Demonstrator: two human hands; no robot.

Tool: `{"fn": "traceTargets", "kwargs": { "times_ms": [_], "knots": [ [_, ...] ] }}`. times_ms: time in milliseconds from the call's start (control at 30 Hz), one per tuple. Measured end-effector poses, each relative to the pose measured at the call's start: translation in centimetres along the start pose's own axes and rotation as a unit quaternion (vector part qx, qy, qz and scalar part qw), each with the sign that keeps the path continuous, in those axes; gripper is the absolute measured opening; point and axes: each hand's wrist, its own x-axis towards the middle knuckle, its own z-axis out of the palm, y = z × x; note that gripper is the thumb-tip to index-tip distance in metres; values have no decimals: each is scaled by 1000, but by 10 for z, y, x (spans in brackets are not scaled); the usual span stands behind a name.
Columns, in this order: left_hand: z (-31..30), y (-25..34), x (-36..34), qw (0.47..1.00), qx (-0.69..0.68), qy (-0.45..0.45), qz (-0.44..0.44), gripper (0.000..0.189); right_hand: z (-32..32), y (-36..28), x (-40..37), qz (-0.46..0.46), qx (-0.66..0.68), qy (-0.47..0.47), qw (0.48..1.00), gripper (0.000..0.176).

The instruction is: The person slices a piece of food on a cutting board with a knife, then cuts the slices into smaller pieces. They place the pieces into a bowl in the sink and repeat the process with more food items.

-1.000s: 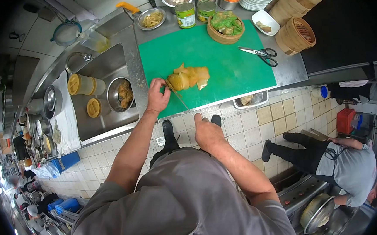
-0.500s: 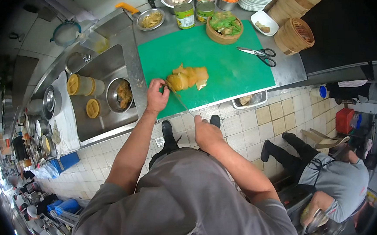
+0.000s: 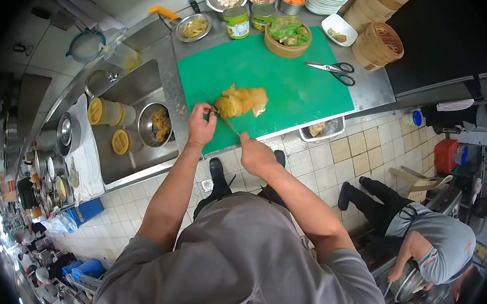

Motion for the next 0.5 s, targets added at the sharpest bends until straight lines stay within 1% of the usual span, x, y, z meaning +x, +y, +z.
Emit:
{"fn": "traceTargets", "kwargs": {
  "times_ms": [133, 200, 300, 333, 400, 500],
  "knots": [
    [0, -4, 1, 1000, 4, -4, 2, 22, -11, -9, -11, 5, -10, 8, 1000, 29],
    [0, -5, 1, 1000, 9, -4, 19, 22, -13, -8, -16, 5, -5, 7, 1000, 28],
    [0, -3, 1, 1000, 11, -5, 13, 23, -11, -5, -17, 0, 4, 10, 1000, 27],
    [0, -3, 1, 1000, 10, -5, 12, 23, -9, -4, -16, 0, 3, 10, 1000, 27],
    [0, -4, 2, 998, 13, -14, 55, 25, -5, -2, -9, -13, 6, 23, 1000, 26],
    [-2, -11, 2, 998, -7, -32, 53, 27, 2, -3, 8, -27, 16, 35, 999, 26]
  ]
}}
